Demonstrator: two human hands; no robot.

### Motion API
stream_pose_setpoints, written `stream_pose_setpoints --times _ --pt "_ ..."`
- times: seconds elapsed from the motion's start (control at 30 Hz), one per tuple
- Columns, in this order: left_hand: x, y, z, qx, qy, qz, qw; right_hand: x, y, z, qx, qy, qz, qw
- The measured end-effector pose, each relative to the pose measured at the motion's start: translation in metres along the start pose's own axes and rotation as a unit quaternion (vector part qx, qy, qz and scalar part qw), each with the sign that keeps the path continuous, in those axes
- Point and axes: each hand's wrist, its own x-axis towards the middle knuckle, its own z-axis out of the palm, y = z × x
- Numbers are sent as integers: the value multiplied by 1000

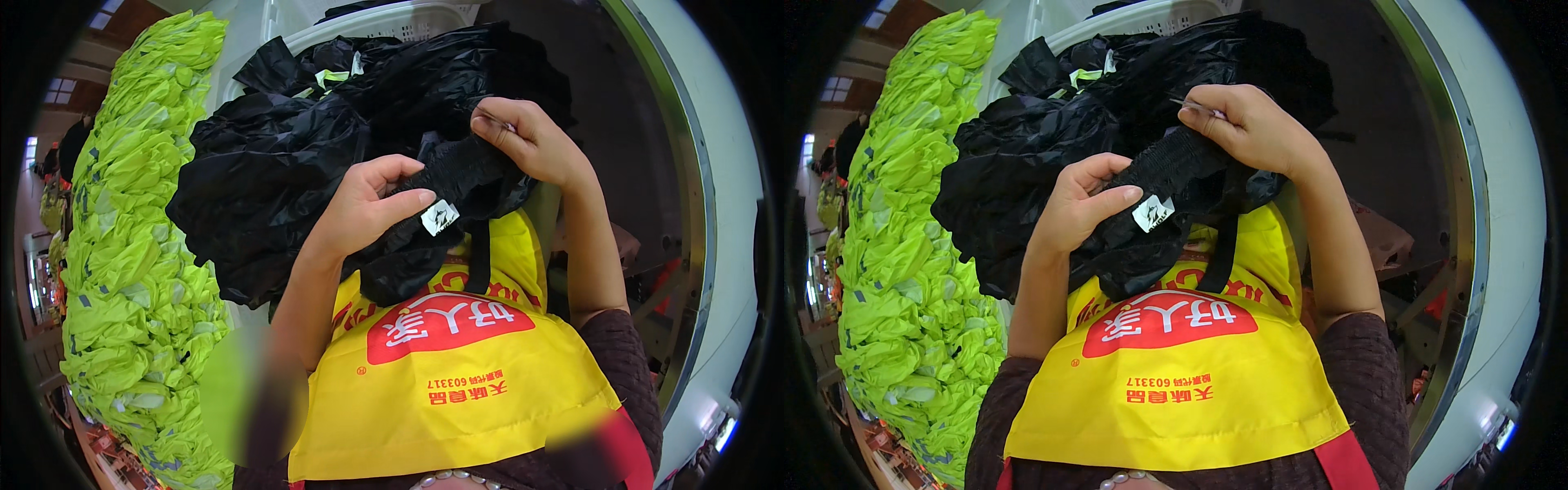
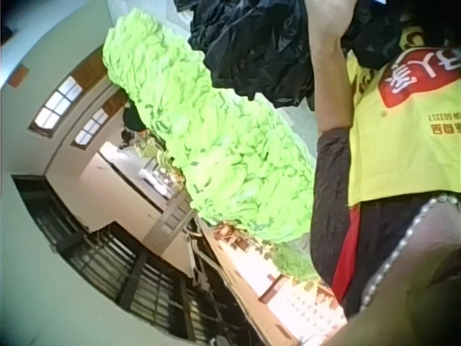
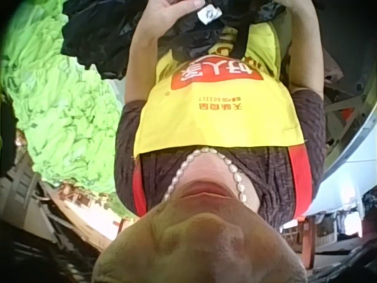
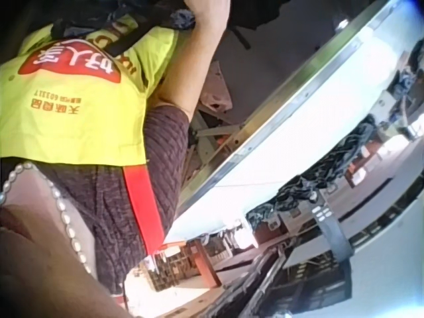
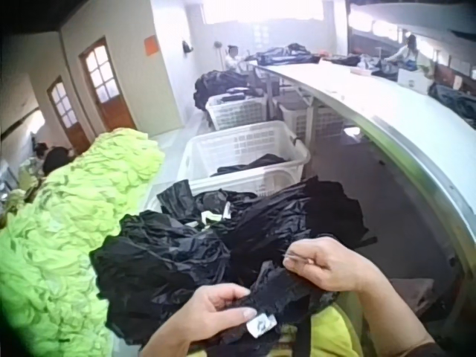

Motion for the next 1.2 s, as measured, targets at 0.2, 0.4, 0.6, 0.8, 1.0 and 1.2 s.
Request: stream_pose_setpoints --times 0.2,0.4,0.6,0.8,1.0,1.2 --pt "13 24 6 149 -53 -72 985 -6 -3 -9 -33 25 -7 999" --pt "29 13 15 175 -90 -67 978 -7 -5 -5 -65 101 -89 989" --pt "24 4 33 45 -102 87 990 7 19 22 89 121 -60 987" --pt "28 -5 43 24 -48 135 989 17 47 65 391 103 34 914" --pt "24 -25 81 -286 -68 26 955 37 69 82 411 152 -26 899" --pt "20 -16 58 -113 -1 40 993 27 61 94 448 98 55 887"
